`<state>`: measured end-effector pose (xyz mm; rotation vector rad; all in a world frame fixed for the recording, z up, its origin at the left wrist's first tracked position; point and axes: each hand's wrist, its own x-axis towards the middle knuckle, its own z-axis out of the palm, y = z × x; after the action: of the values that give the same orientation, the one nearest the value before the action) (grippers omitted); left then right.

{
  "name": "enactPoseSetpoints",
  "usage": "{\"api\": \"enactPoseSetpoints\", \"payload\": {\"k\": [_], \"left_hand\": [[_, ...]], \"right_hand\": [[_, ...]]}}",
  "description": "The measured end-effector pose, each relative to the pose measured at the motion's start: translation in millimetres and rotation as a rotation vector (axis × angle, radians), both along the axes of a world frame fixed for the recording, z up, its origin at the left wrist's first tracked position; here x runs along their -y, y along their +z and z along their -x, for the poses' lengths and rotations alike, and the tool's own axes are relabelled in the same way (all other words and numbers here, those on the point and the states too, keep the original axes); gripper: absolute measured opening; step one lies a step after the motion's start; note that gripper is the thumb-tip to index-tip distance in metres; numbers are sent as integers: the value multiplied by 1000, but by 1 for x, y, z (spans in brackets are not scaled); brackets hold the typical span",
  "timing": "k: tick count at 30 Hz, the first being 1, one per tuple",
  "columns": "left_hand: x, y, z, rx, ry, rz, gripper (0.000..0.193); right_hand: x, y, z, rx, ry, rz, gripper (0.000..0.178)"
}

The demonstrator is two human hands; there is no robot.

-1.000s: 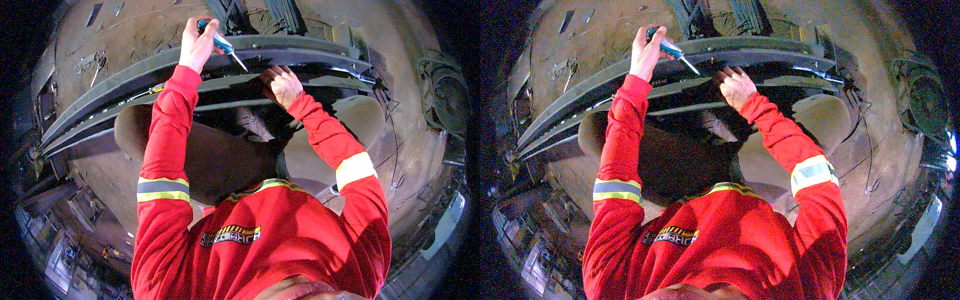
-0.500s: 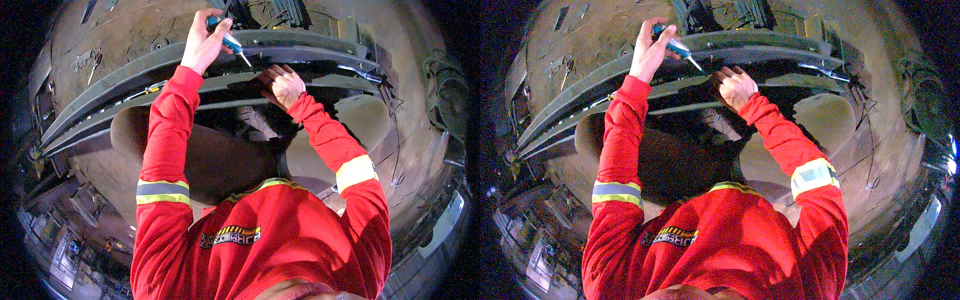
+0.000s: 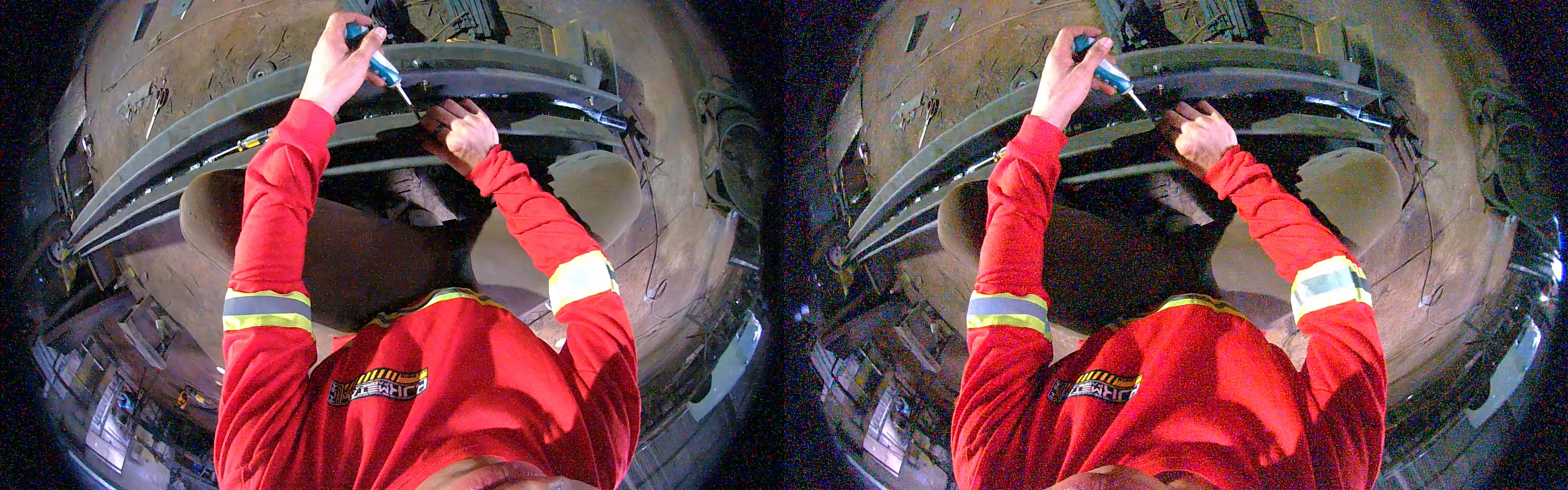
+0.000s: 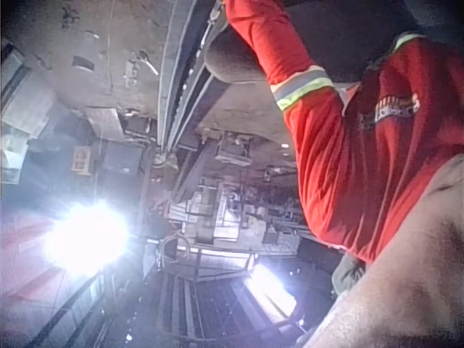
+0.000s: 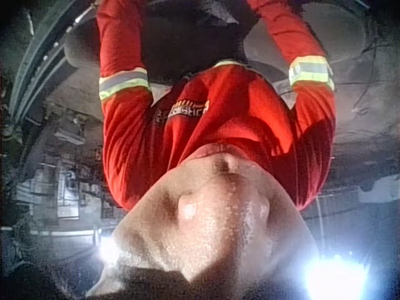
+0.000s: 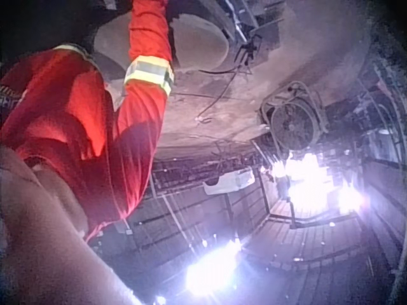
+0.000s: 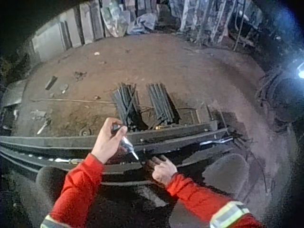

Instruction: The person sits on the floor and assembles a curved metal frame by inserting small fasteners into pre-drilled holes. They use a screwdriver to tighten the fasteners and handle a black rubber strip, applying adhesive and fitting it along the frame's edge.

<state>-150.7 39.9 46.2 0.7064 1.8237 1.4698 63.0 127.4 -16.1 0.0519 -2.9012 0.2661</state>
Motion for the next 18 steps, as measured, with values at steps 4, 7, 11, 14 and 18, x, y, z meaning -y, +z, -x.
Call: {"api": "enactPoseSetpoints", "payload": {"k": [4, 7, 11, 14, 18], "left_hand": [[-2, -4, 2, -35, 1, 12, 30], [-4, -3, 0, -52, -20, 23, 29], [-8, -4, -2, -74, -48, 37, 27], [-9, -1, -1, -90, -59, 47, 26], [-14, -2, -1, -118, -85, 64, 26]], "right_hand": [[0, 4, 0, 4, 37, 50, 28], [1, 3, -1, -34, 8, 84, 26], [0, -7, -6, -93, -33, 76, 27], [-1, -15, -7, -164, -37, 95, 28], [0, 2, -4, -125, -36, 139, 29]]}}
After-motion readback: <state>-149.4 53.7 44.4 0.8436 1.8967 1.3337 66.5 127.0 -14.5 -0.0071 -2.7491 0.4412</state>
